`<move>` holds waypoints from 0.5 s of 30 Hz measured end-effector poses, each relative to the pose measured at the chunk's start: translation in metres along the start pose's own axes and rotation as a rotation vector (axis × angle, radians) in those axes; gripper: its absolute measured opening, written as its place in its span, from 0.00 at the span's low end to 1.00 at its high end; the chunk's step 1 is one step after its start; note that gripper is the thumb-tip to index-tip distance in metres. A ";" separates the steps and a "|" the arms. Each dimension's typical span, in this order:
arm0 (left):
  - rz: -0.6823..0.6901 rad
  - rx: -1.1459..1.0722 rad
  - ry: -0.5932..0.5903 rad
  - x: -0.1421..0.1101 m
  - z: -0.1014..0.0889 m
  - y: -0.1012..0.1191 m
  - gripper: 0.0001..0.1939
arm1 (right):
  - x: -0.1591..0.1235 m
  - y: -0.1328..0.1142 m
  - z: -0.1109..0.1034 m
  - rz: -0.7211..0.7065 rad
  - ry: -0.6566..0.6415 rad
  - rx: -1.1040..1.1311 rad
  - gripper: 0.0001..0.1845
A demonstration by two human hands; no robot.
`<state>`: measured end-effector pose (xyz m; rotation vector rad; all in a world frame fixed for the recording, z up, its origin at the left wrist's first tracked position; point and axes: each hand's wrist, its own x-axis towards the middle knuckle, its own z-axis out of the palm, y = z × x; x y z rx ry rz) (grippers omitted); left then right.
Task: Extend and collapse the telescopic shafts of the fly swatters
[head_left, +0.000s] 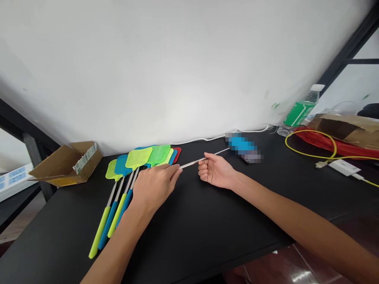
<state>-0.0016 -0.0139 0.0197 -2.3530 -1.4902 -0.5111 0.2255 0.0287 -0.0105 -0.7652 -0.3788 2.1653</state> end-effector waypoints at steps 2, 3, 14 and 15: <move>0.002 0.002 0.003 0.000 0.001 0.001 0.17 | 0.000 0.001 0.000 -0.014 0.008 -0.016 0.22; -0.001 0.001 0.006 0.000 0.002 0.001 0.17 | 0.000 0.001 0.000 -0.025 0.012 -0.033 0.23; -0.031 -0.036 0.000 0.000 0.003 0.010 0.17 | 0.006 0.003 -0.003 -0.375 0.136 -0.353 0.21; -0.021 -0.034 0.001 0.000 0.003 0.010 0.17 | 0.006 0.003 -0.003 -0.356 0.132 -0.316 0.20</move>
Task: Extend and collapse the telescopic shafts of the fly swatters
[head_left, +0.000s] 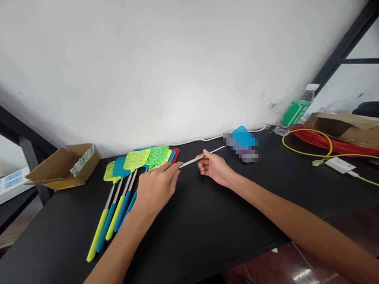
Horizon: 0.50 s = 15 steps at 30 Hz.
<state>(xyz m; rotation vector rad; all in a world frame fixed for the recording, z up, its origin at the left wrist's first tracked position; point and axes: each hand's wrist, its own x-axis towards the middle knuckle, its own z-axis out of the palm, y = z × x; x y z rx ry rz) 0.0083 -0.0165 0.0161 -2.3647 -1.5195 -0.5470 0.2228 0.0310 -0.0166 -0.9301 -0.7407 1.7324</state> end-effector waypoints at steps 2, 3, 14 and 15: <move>0.006 0.002 0.013 0.000 0.000 -0.001 0.16 | 0.000 -0.001 -0.001 0.046 -0.001 0.084 0.19; -0.005 -0.003 0.027 0.000 0.001 -0.002 0.16 | 0.000 -0.002 -0.001 0.061 0.007 0.129 0.19; -0.484 -1.040 0.194 0.007 0.002 -0.008 0.29 | -0.001 -0.008 0.000 -0.128 -0.006 0.315 0.18; -0.464 -1.139 0.137 0.006 0.004 -0.006 0.25 | -0.002 -0.006 0.001 -0.130 -0.044 0.304 0.18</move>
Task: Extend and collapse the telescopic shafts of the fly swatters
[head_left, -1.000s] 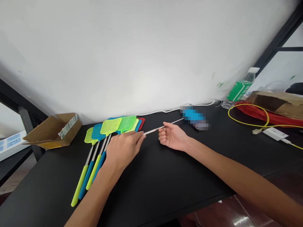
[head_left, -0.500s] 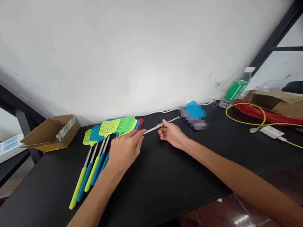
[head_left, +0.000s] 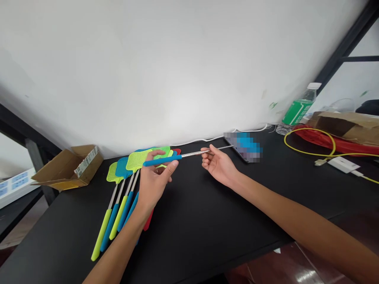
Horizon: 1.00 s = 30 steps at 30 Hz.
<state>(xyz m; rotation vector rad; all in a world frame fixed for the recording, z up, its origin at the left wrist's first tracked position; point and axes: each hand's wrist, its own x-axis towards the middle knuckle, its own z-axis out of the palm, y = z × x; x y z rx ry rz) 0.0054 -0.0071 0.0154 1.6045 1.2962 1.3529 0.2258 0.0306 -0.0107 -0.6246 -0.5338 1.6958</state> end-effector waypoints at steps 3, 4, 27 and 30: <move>-0.033 -0.100 -0.230 -0.005 0.009 -0.003 0.17 | -0.003 0.007 0.002 0.019 -0.088 -0.031 0.16; -0.055 -0.116 -0.283 -0.007 0.013 -0.004 0.18 | -0.004 0.008 0.002 0.034 -0.102 -0.039 0.16; -0.327 -0.099 -0.323 -0.022 0.045 -0.012 0.28 | -0.015 0.024 0.009 0.442 -0.032 -0.007 0.20; -0.336 -0.114 -0.327 -0.022 0.044 -0.013 0.27 | -0.013 0.027 0.006 0.397 -0.059 -0.034 0.19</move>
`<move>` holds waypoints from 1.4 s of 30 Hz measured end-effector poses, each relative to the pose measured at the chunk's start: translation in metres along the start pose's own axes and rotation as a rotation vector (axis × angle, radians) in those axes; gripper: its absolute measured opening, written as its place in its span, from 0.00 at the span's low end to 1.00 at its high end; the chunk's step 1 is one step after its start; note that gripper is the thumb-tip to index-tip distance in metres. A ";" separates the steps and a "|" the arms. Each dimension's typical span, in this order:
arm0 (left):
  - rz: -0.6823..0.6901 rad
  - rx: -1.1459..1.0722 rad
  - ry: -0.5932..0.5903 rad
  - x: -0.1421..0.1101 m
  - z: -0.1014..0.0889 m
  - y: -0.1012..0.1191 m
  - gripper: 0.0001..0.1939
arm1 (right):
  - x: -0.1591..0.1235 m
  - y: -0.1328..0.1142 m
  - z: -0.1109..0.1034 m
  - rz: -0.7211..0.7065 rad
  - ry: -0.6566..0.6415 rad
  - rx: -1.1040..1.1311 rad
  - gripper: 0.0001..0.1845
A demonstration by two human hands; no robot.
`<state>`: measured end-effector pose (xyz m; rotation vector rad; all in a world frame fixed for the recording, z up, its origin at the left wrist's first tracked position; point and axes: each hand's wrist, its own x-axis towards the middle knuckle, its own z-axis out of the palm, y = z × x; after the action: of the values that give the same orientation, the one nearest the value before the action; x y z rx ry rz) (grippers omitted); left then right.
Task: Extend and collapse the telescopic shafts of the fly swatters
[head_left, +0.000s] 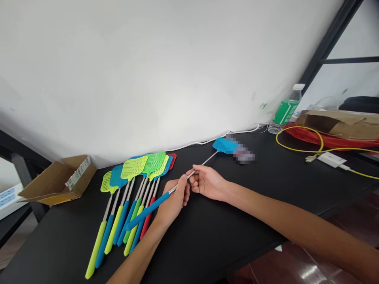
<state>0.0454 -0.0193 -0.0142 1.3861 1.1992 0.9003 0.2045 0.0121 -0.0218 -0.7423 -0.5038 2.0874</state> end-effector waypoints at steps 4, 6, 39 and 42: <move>-0.036 -0.093 -0.031 0.003 -0.004 -0.004 0.26 | 0.001 0.004 -0.001 -0.073 -0.014 -0.050 0.17; -0.031 -0.139 -0.023 0.005 -0.006 -0.006 0.26 | 0.001 0.005 -0.001 -0.103 -0.014 -0.059 0.16; 0.276 -0.180 -0.245 -0.001 -0.008 -0.008 0.18 | -0.006 0.009 -0.003 -0.399 -0.361 -0.726 0.33; 0.239 -0.201 -0.247 -0.001 -0.008 -0.008 0.19 | -0.007 0.008 -0.001 -0.372 -0.369 -0.709 0.32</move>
<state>0.0359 -0.0189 -0.0201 1.4465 0.7474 0.9545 0.2042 0.0022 -0.0251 -0.5778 -1.5128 1.6792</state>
